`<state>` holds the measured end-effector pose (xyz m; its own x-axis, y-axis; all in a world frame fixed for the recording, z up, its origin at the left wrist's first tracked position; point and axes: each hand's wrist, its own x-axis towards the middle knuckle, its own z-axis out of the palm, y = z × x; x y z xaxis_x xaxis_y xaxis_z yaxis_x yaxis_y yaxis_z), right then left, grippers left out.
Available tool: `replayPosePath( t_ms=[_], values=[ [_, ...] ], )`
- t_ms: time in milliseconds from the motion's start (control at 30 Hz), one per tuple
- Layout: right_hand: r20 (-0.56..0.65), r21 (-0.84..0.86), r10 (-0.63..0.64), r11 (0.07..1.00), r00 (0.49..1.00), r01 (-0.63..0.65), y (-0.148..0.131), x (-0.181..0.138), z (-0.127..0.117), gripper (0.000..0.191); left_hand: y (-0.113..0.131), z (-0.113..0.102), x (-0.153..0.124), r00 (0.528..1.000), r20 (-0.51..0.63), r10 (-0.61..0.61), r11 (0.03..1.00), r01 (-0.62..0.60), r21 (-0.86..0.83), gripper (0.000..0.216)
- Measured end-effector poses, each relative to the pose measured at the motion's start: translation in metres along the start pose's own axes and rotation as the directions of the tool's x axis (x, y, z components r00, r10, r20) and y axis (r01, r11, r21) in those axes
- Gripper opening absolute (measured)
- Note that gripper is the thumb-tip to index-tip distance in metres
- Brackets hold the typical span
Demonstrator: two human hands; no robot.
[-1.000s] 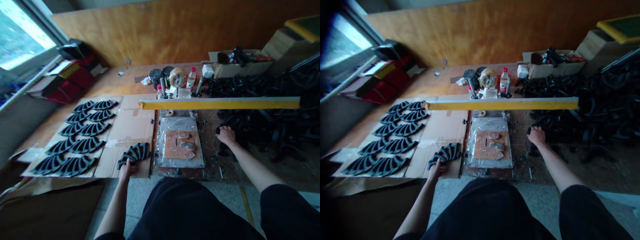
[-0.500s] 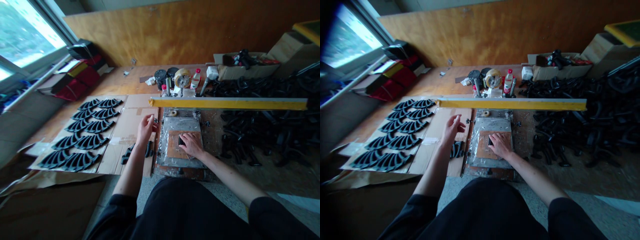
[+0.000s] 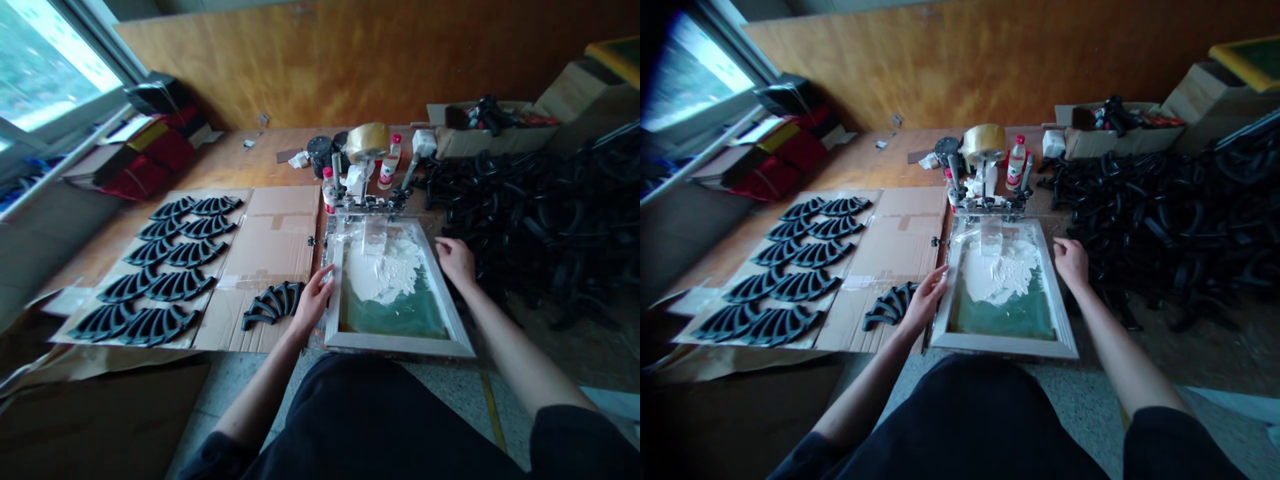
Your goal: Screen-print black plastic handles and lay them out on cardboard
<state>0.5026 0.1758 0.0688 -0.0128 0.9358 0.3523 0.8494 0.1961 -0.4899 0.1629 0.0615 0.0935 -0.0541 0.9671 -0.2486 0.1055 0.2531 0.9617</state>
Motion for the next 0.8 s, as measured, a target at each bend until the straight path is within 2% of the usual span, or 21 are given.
replayPosePath(
  t_ms=[33,100,167,233,300,367,467,533,567,600,700,733,800],
  values=[
    [-0.026,0.001,-0.007,1.0,1.0,0.007,-0.006,0.009,0.001,0.036,-0.015,0.002,0.001,0.999,-0.008,-0.031,0.999,0.031,0.041,0.064],
    [-0.012,-0.014,-0.108,0.994,0.994,0.108,-0.033,0.023,0.01,0.05,-0.04,0.006,0.005,0.997,-0.037,-0.07,0.985,0.075,0.155,0.066],
    [0.094,-0.05,-0.235,0.969,0.967,0.241,-0.069,0.029,0.023,0.057,-0.055,0.009,0.012,0.996,-0.061,-0.065,0.957,0.08,0.278,0.062],
    [0.27,-0.091,-0.263,0.951,0.926,0.296,-0.1,0.023,0.032,0.038,-0.061,0.009,0.016,0.998,-0.047,-0.046,0.931,0.06,0.361,0.059],
    [0.411,-0.108,-0.257,0.939,0.875,0.327,-0.116,0.006,0.035,0.014,-0.063,0.008,0.019,0.999,-0.022,-0.04,0.916,0.045,0.398,0.058],
    [0.49,-0.06,-0.344,0.904,0.801,0.424,-0.116,-0.017,0.03,0.007,-0.063,0.007,0.019,0.999,-0.017,-0.048,0.916,0.051,0.398,0.057],
    [0.54,0.119,-0.567,0.783,0.622,0.611,-0.102,-0.042,0.015,0.023,-0.062,0.008,0.017,0.996,-0.061,-0.068,0.932,0.085,0.352,0.056],
    [0.562,0.215,-0.637,0.729,0.528,0.65,-0.096,-0.045,0.007,0.027,-0.062,0.009,0.016,0.993,-0.083,-0.081,0.943,0.103,0.317,0.055],
    [0.568,0.232,-0.637,0.731,0.52,0.642,-0.095,-0.044,0.005,0.026,-0.061,0.01,0.016,0.992,-0.088,-0.086,0.947,0.109,0.303,0.055],
    [0.566,0.223,-0.62,0.75,0.544,0.622,-0.096,-0.041,0.006,0.023,-0.06,0.01,0.016,0.992,-0.092,-0.091,0.95,0.114,0.29,0.054],
    [0.479,0.144,-0.552,0.817,0.683,0.559,-0.1,-0.043,0.016,0.022,-0.056,0.011,0.015,0.988,-0.115,-0.099,0.958,0.126,0.258,0.055],
    [0.439,0.133,-0.554,0.818,0.707,0.559,-0.1,-0.049,0.02,0.026,-0.055,0.011,0.014,0.988,-0.12,-0.101,0.96,0.128,0.251,0.055],
    [0.39,0.15,-0.595,0.794,0.702,0.589,-0.096,-0.064,0.026,0.035,-0.053,0.011,0.013,0.988,-0.121,-0.099,0.961,0.127,0.245,0.056]
  ],
)
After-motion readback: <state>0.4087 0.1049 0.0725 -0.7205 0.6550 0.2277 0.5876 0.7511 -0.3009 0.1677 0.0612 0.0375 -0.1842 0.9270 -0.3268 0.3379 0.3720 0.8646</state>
